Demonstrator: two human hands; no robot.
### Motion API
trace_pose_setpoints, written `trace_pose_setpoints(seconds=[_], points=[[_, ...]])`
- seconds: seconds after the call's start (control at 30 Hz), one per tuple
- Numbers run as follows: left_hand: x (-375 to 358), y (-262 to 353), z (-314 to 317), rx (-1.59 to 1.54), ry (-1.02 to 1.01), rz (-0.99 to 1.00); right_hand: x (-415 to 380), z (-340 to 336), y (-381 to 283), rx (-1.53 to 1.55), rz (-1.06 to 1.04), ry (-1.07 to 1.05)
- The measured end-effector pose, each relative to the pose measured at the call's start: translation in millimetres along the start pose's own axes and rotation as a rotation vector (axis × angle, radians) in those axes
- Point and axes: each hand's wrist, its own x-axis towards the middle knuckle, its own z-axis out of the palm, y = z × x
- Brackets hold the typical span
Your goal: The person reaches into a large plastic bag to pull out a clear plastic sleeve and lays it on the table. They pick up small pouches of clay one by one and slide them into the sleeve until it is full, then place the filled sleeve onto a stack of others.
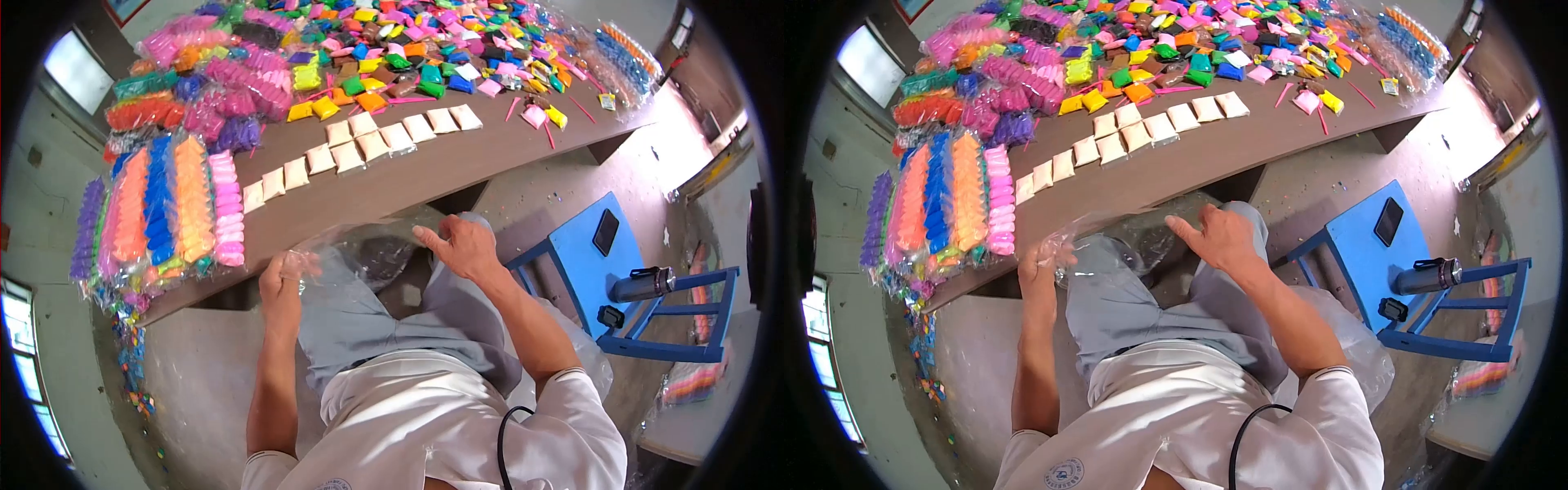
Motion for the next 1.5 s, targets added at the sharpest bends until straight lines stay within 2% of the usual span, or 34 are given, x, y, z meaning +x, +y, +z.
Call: trace_pose_setpoints(seconds=[0.1, 0.17, 0.2, 0.27, 0.33, 0.4, 0.43, 0.5, 0.53, 0.6, 0.67, 0.77, 0.9, 0.97, 1.07, 1.1, 1.17, 1.2, 1.3, 1.37, 1.47, 1.5], points=[[6.3, 8.6, 12.2, -0.013, -0.130, 0.015, 11.7, 36.9, 26.1, 0.121, 0.131, -0.017], [12.1, 15.9, 17.6, -0.069, -0.190, 0.015, 5.1, 57.2, 33.0, 1.047, 0.268, -0.155], [14.0, 19.3, 18.5, -0.076, -0.233, 0.032, 4.1, 61.9, 34.1, 1.043, 0.270, -0.157], [19.6, 21.2, 20.1, -0.083, -0.275, 0.042, 4.2, 69.7, 35.5, 1.250, 0.241, -0.159], [21.1, 17.6, 20.0, -0.167, -0.259, 0.046, 1.3, 64.7, 42.8, 1.206, 0.260, -0.113], [27.7, 10.9, 14.8, -0.130, -0.192, 0.029, -3.0, 29.0, 32.7, 0.873, 0.151, 0.097], [32.0, 7.8, 11.6, -0.088, -0.132, 0.025, -2.4, 18.0, 34.1, 0.866, 0.155, 0.091], [42.2, -5.0, 5.3, -0.125, -0.106, 0.039, 5.2, -3.3, 34.7, 0.739, -0.089, 0.366], [46.2, -9.4, 3.7, -0.154, -0.082, 0.054, 12.2, -13.1, 29.1, 0.732, -0.091, 0.363], [57.1, -1.8, 0.4, -0.100, -0.023, 0.015, 31.0, -33.1, 14.9, 0.459, -0.195, 0.497], [74.5, -3.7, -7.8, 0.108, 0.038, 0.109, 51.6, -41.3, -1.7, 0.466, -0.163, 0.448], [98.9, -19.4, -18.1, 0.239, 0.101, 0.085, 89.4, -36.3, -11.4, 0.491, -0.061, 0.239], [114.8, -62.4, -29.1, 0.321, 0.127, 0.092, 124.7, 3.8, -0.1, 0.332, -0.211, 0.379], [114.7, -76.1, -33.6, 0.409, 0.136, 0.165, 125.5, 7.1, -2.5, 0.615, -0.130, 0.198], [108.7, -74.9, -27.6, 0.329, 0.202, 0.210, 119.7, -5.0, -8.9, 0.743, -0.017, 0.077], [107.8, -74.6, -27.8, 0.331, 0.208, 0.197, 116.4, -9.3, -11.3, 0.740, -0.016, 0.064], [111.8, -74.8, -28.2, 0.381, 0.154, 0.153, 108.9, -18.9, -17.7, 0.544, 0.037, 0.224], [113.2, -77.9, -28.0, 0.380, 0.159, 0.147, 103.0, -22.9, -24.2, 0.541, 0.035, 0.217], [113.4, -84.5, -27.0, 0.374, 0.185, 0.178, 87.6, -26.9, -46.7, 0.410, -0.047, 0.276], [111.3, -79.1, -29.5, 0.351, 0.123, 0.110, 84.2, -21.4, -64.8, -0.001, -0.551, 0.603], [110.6, -79.7, -30.5, 0.360, 0.116, 0.106, 78.2, -13.7, -90.1, -0.020, -0.603, 0.637], [111.4, -80.1, -29.4, 0.359, 0.118, 0.106, 79.6, -13.6, -97.5, -0.005, -0.708, 0.602]])
